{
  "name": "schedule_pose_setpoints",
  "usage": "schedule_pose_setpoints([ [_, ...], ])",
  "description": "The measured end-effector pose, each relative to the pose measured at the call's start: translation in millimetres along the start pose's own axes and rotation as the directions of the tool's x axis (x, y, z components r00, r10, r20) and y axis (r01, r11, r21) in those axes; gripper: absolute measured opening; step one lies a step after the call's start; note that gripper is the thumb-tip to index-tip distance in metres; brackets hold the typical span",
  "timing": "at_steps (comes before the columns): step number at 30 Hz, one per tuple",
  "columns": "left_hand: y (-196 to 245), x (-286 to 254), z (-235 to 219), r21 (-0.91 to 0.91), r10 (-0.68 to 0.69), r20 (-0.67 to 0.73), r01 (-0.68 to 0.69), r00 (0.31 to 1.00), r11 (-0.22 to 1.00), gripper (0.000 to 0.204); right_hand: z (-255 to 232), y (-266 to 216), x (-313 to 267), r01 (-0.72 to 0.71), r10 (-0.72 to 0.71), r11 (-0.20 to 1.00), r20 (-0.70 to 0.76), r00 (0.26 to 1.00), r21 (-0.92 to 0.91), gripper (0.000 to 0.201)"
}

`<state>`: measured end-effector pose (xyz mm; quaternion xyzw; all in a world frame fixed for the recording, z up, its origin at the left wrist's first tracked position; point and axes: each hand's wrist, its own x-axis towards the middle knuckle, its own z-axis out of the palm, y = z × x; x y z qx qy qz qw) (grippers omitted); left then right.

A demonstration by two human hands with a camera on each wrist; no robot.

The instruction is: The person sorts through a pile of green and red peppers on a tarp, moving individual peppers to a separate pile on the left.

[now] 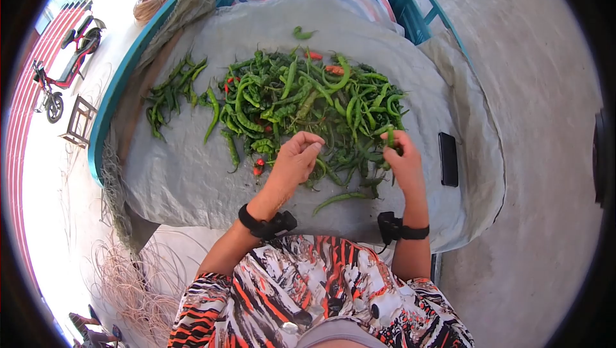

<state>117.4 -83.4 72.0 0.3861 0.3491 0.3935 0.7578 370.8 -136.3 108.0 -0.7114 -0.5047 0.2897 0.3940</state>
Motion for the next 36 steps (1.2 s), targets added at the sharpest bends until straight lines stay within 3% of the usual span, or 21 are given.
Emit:
schedule_pose_setpoints([
  [4, -4.9, 1.1, 0.0, 0.128, 0.016, 0.038, -0.021, 0.999, 0.992, 0.014, -28.9, -26.4, -3.4, 0.000, 0.001, 0.981, -0.008, 1.000, 0.193, 0.025],
  [8, -20.3, 6.5, -3.9, 0.380, 0.092, 0.093, -0.121, 0.991, 0.917, 0.016, -42.9, -30.1, 18.6, 0.127, -0.111, 0.985, -0.132, 0.985, 0.117, 0.024],
  [12, -10.4, -0.6, 0.5, 0.446, 0.043, 0.121, -0.093, 0.992, 0.890, 0.017, -42.2, -22.3, 52.2, 0.265, -0.308, 0.942, -0.221, 0.925, -0.206, 0.028],
  [15, -9.3, -2.8, -0.7, 0.464, 0.046, 0.106, -0.090, 0.993, 0.881, 0.017, -38.1, 11.8, 83.2, 0.423, -0.625, 0.707, -0.221, 0.749, -0.568, 0.034],
  [17, -10.4, -3.1, -2.6, 0.464, 0.062, 0.092, -0.098, 0.994, 0.880, 0.017, -25.6, 16.8, 82.7, 0.262, -0.673, 0.633, -0.350, 0.652, -0.729, 0.036],
  [19, -12.2, -2.2, -5.0, 0.459, 0.085, 0.078, -0.111, 0.993, 0.881, 0.017, -11.7, 9.0, 72.3, 0.179, -0.589, 0.690, -0.400, 0.702, -0.701, 0.038],
  [20, -10.7, -2.7, -5.3, 0.457, 0.074, 0.065, -0.096, 0.995, 0.884, 0.017, -8.5, 2.7, 63.1, 0.171, -0.467, 0.779, -0.376, 0.800, -0.604, 0.039],
  [21, -8.1, -4.4, -4.8, 0.454, 0.061, 0.053, -0.078, 0.997, 0.887, 0.017, -3.4, -1.4, 54.7, 0.140, -0.337, 0.854, -0.328, 0.882, -0.501, 0.040],
  [24, -8.8, -5.5, -4.4, 0.440, 0.060, 0.048, -0.075, 0.997, 0.895, 0.017, 23.8, -3.5, 34.2, 0.236, -0.303, 0.783, -0.021, 0.953, -0.576, 0.036],
  [27, -7.6, -6.5, -1.4, 0.434, 0.043, 0.059, -0.064, 0.997, 0.899, 0.017, 42.6, -3.2, 30.9, 0.234, -0.292, 0.700, 0.030, 0.956, -0.675, 0.030],
  [30, -4.7, -10.0, 0.1, 0.452, 0.007, 0.068, -0.037, 0.998, 0.891, 0.018, 44.0, 14.0, 41.9, 0.272, -0.370, 0.765, -0.052, 0.928, -0.584, 0.024],
  [33, -10.0, -9.1, -2.9, 0.449, -0.002, 0.076, -0.032, 0.997, 0.893, 0.019, 38.8, 23.8, 46.8, 0.290, -0.367, 0.782, -0.032, 0.930, -0.551, 0.023],
  [36, -12.6, -9.5, -3.9, 0.470, -0.001, 0.077, -0.035, 0.997, 0.882, 0.020, 28.5, 34.9, 50.9, 0.384, -0.411, 0.863, -0.014, 0.912, -0.327, 0.018],
])
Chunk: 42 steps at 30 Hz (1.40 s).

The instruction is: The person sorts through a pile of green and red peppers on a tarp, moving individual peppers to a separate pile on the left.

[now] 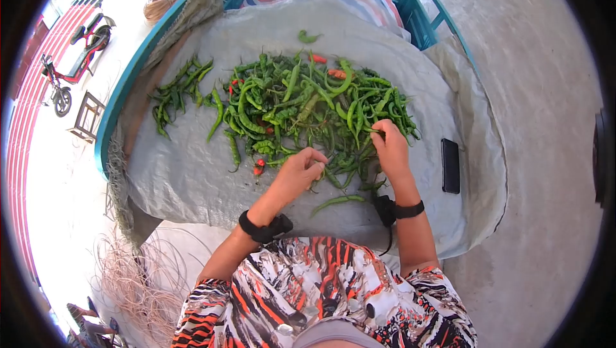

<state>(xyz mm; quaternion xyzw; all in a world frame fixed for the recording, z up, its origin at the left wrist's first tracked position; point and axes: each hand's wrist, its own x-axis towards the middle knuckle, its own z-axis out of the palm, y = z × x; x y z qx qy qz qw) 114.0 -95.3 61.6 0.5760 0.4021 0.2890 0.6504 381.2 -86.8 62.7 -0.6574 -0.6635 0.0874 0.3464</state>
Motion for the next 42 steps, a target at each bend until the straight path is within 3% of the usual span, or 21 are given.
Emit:
schedule_pose_setpoints([
  [3, 3.7, -4.5, 1.9, -0.038, -0.021, -0.018, 0.020, 1.000, 0.999, 0.020, -21.9, -3.6, -2.1, -0.011, 0.015, 0.986, -0.025, 1.000, 0.167, 0.015],
  [7, 12.3, -12.6, 3.2, -0.086, -0.045, -0.062, 0.039, 0.997, 0.995, 0.020, -62.2, -18.3, -6.3, -0.201, 0.182, 0.876, 0.085, 0.980, 0.438, 0.013],
  [14, 18.7, -19.6, 14.1, -0.043, -0.076, -0.119, 0.072, 0.990, 0.997, 0.018, -101.7, -14.8, 4.5, -0.139, 0.226, 0.879, -0.143, 0.964, 0.456, 0.015],
  [18, 13.2, -20.4, 16.5, -0.092, -0.088, -0.165, 0.073, 0.982, 0.993, 0.018, -81.8, 1.2, 19.9, -0.093, 0.289, 0.771, -0.216, 0.933, 0.630, 0.023],
  [21, 14.1, -23.0, 19.1, -0.092, -0.079, -0.180, 0.063, 0.980, 0.994, 0.017, -80.3, 17.6, 20.5, -0.191, 0.316, 0.769, -0.103, 0.943, 0.610, 0.027],
  [24, 8.5, -25.4, 19.5, -0.062, -0.063, -0.205, 0.052, 0.977, 0.997, 0.017, -79.2, 18.3, 20.1, -0.184, 0.329, 0.769, -0.132, 0.935, 0.613, 0.027],
  [27, 12.8, -29.0, 21.8, -0.032, -0.061, -0.210, 0.055, 0.976, 0.998, 0.017, -75.6, 26.0, 26.4, -0.078, 0.264, 0.801, -0.233, 0.936, 0.594, 0.028],
  [29, 11.9, -29.8, 22.5, 0.072, -0.014, -0.186, 0.028, 0.983, 0.997, 0.019, -69.9, 26.7, 22.6, 0.102, -0.029, 0.974, -0.338, 0.941, 0.202, 0.029],
  [30, 3.0, -29.6, 23.0, 0.163, 0.032, -0.159, -0.005, 0.987, 0.987, 0.021, -67.3, 24.7, 21.2, 0.189, -0.184, 0.982, -0.343, 0.921, -0.017, 0.029],
  [32, 2.7, -28.5, 24.8, 0.374, 0.093, -0.045, -0.069, 0.995, 0.925, 0.026, -63.7, 6.6, 6.3, 0.137, -0.138, 0.990, 0.010, 0.990, 0.032, 0.027],
  [33, 9.1, -29.7, 27.6, 0.487, 0.097, 0.041, -0.104, 0.994, 0.867, 0.028, -60.4, -2.0, -2.4, 0.102, -0.110, 0.994, 0.193, 0.975, 0.049, 0.027],
  [34, 12.1, -30.8, 31.2, 0.585, 0.088, 0.127, -0.146, 0.988, 0.797, 0.031, -53.0, -4.4, -9.3, 0.135, -0.133, 0.991, 0.240, 0.962, 0.010, 0.026],
  [36, 5.6, -34.3, 38.2, 0.690, 0.082, 0.154, -0.167, 0.985, 0.704, 0.032, -33.0, -0.8, -19.9, 0.208, -0.175, 0.976, 0.337, 0.925, -0.066, 0.027],
  [39, 5.1, -34.2, 41.0, 0.775, 0.063, 0.174, -0.176, 0.983, 0.607, 0.030, -17.4, 5.7, -17.7, 0.224, -0.114, 0.949, 0.422, 0.899, -0.220, 0.032],
  [42, 7.4, -29.4, 41.5, 0.802, 0.040, 0.189, -0.178, 0.981, 0.570, 0.025, -30.3, 6.4, -15.4, 0.209, -0.157, 0.973, 0.383, 0.910, -0.097, 0.024],
])
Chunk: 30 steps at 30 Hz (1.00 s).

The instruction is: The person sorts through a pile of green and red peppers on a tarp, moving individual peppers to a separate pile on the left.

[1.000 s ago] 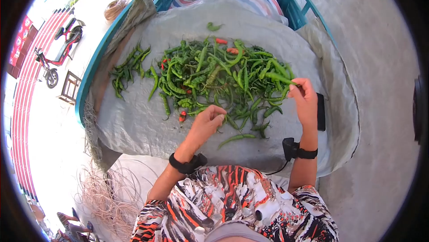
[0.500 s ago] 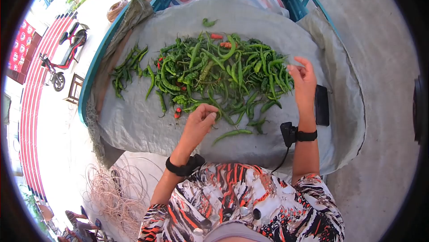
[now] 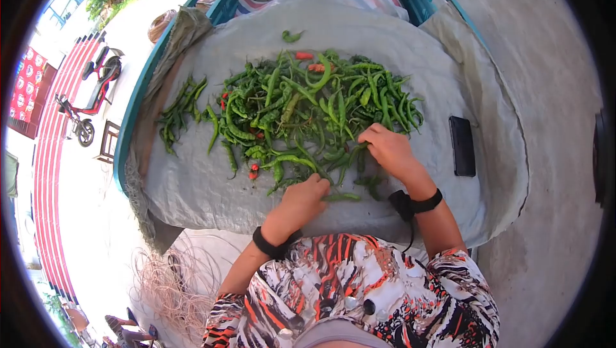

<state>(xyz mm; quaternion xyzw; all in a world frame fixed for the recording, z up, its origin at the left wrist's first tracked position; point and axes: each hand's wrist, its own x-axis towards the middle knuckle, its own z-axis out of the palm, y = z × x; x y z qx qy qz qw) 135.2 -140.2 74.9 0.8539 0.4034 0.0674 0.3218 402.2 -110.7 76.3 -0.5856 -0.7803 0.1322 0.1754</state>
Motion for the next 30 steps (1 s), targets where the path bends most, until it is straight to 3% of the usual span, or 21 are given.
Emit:
schedule_pose_setpoints([
  [3, -4.3, 3.5, 1.0, -0.030, 0.009, -0.032, -0.010, 0.999, 0.999, 0.022, -24.1, -5.5, -4.5, 0.040, -0.011, 0.983, -0.160, 0.987, 0.177, 0.020],
  [7, -7.5, 0.0, -9.5, -0.137, -0.002, -0.061, -0.006, 0.998, 0.991, 0.021, -44.3, 6.0, 7.2, -0.058, 0.181, 0.916, -0.280, 0.943, 0.397, 0.027],
  [10, -12.0, -4.9, -20.3, -0.274, -0.002, -0.088, -0.022, 0.996, 0.962, 0.020, -42.6, 12.4, 21.9, -0.097, 0.314, 0.904, -0.492, 0.812, 0.416, 0.036],
  [11, -11.9, -6.6, -25.9, -0.297, -0.013, -0.094, -0.016, 0.995, 0.955, 0.020, -38.6, 12.1, 26.4, -0.130, 0.289, 0.946, -0.585, 0.758, 0.298, 0.042],
  [14, -6.6, -10.8, -47.6, -0.335, -0.058, -0.143, 0.006, 0.988, 0.942, 0.020, -23.7, -9.8, 33.1, -0.172, 0.202, 0.979, -0.488, 0.849, 0.106, 0.047],
  [15, -4.8, -12.4, -52.9, -0.331, -0.083, -0.178, 0.019, 0.981, 0.943, 0.020, -16.1, -14.8, 33.9, -0.154, 0.172, 0.985, -0.372, 0.912, 0.078, 0.054],
  [18, -10.0, -15.4, -62.4, -0.327, -0.173, -0.292, 0.071, 0.941, 0.942, 0.019, 9.4, -35.5, 44.4, -0.128, 0.139, 0.990, -0.228, 0.964, 0.063, 0.057],
  [21, -2.2, -13.9, -76.2, -0.375, -0.251, -0.361, 0.107, 0.898, 0.921, 0.019, 21.2, -37.5, 54.9, -0.136, 0.133, 0.991, -0.176, 0.975, -0.009, 0.060],
  [24, 8.3, -8.6, -89.1, -0.414, -0.251, -0.403, 0.069, 0.880, 0.908, 0.018, 25.5, -36.5, 58.5, -0.135, 0.139, 0.990, -0.184, 0.973, 0.035, 0.059],
  [28, 5.8, 16.2, -95.6, -0.382, -0.194, -0.489, -0.008, 0.850, 0.924, 0.021, -0.4, -42.5, 45.8, -0.178, 0.233, 0.943, -0.178, 0.956, 0.282, 0.050],
  [30, 2.3, 34.3, -98.5, -0.538, -0.257, -0.446, -0.027, 0.857, 0.842, 0.027, -8.5, -36.5, 38.3, -0.140, 0.253, 0.883, -0.201, 0.946, 0.449, 0.045],
])
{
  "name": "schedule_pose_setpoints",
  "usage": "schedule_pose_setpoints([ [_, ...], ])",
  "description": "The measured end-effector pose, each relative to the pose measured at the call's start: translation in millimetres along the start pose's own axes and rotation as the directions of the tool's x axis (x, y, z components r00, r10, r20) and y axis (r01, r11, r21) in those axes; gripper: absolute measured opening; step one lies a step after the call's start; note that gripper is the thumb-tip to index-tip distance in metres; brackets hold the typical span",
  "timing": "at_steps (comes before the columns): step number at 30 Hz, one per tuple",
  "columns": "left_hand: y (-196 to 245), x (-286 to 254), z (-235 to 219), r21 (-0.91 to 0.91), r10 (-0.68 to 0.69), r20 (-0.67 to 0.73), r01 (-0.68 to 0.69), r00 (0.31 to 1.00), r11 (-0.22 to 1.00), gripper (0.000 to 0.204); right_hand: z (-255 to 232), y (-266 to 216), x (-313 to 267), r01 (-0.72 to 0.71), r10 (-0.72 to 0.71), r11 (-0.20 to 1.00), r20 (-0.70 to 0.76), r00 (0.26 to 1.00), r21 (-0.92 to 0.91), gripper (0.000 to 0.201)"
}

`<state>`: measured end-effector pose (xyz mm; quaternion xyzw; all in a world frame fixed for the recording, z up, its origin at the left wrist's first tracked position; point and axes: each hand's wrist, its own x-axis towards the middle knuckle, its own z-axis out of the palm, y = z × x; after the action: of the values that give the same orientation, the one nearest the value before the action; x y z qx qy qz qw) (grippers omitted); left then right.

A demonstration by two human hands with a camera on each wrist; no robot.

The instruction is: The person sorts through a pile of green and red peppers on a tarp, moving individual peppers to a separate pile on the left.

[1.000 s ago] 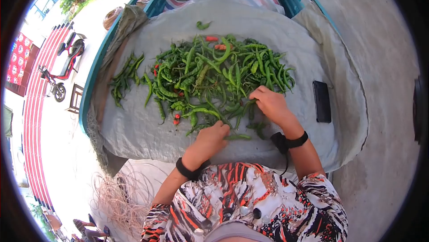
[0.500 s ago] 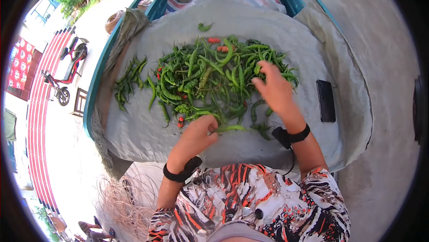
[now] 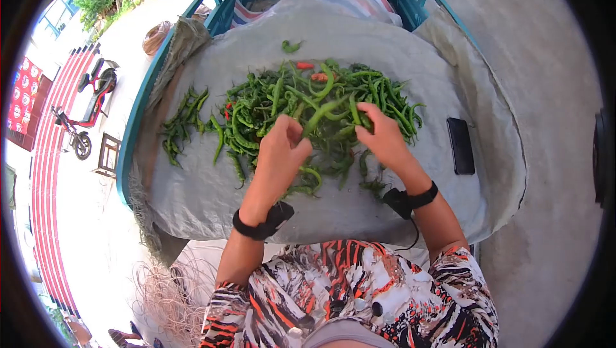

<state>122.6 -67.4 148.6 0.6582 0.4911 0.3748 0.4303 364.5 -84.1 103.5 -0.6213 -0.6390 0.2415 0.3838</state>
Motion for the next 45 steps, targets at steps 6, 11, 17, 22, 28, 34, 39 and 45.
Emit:
schedule_pose_setpoints([
  [6, -20.9, 4.9, 8.5, 0.332, 0.213, 0.029, -0.211, 0.977, 0.919, 0.049, -43.1, -2.4, -1.6, 0.037, -0.039, 0.999, -0.242, 0.969, -0.013, 0.042],
  [11, -35.2, -15.8, 5.0, 0.492, 0.022, 0.196, -0.118, 0.980, 0.862, 0.048, -56.6, 29.7, 13.4, 0.054, -0.127, 0.985, -0.480, 0.868, -0.162, 0.037],
  [17, -68.3, -30.0, 4.4, 0.524, 0.048, 0.393, -0.267, 0.918, 0.809, 0.048, -21.1, 5.6, -13.8, 0.147, -0.170, 0.927, -0.039, 0.985, -0.345, 0.033],
  [22, -73.4, -31.4, 11.2, 0.539, 0.047, 0.416, -0.288, 0.908, 0.791, 0.045, 33.6, 11.4, -17.5, 0.246, -0.230, 0.783, 0.103, 0.968, -0.571, 0.033],
  [28, -78.1, -31.1, 9.8, 0.479, 0.116, 0.385, -0.305, 0.916, 0.823, 0.034, 44.6, 6.6, -12.2, 0.168, -0.149, 0.732, 0.086, 0.985, -0.660, 0.035],
  [34, -88.5, -25.9, 5.8, 0.427, 0.109, 0.418, -0.301, 0.902, 0.853, 0.026, 29.7, -14.4, -30.7, 0.071, -0.083, 0.908, -0.011, 0.996, -0.414, 0.034],
  [39, -89.1, -22.6, 2.0, 0.325, 0.130, 0.376, -0.262, 0.917, 0.909, 0.018, 8.2, -27.3, -43.5, -0.267, 0.290, 0.925, -0.048, 0.956, 0.271, 0.029],
  [45, -79.9, -16.6, 1.7, 0.192, 0.264, 0.178, -0.296, 0.948, 0.936, 0.017, -1.2, -14.1, -44.6, -0.263, 0.314, 0.908, -0.114, 0.942, 0.327, 0.030],
])
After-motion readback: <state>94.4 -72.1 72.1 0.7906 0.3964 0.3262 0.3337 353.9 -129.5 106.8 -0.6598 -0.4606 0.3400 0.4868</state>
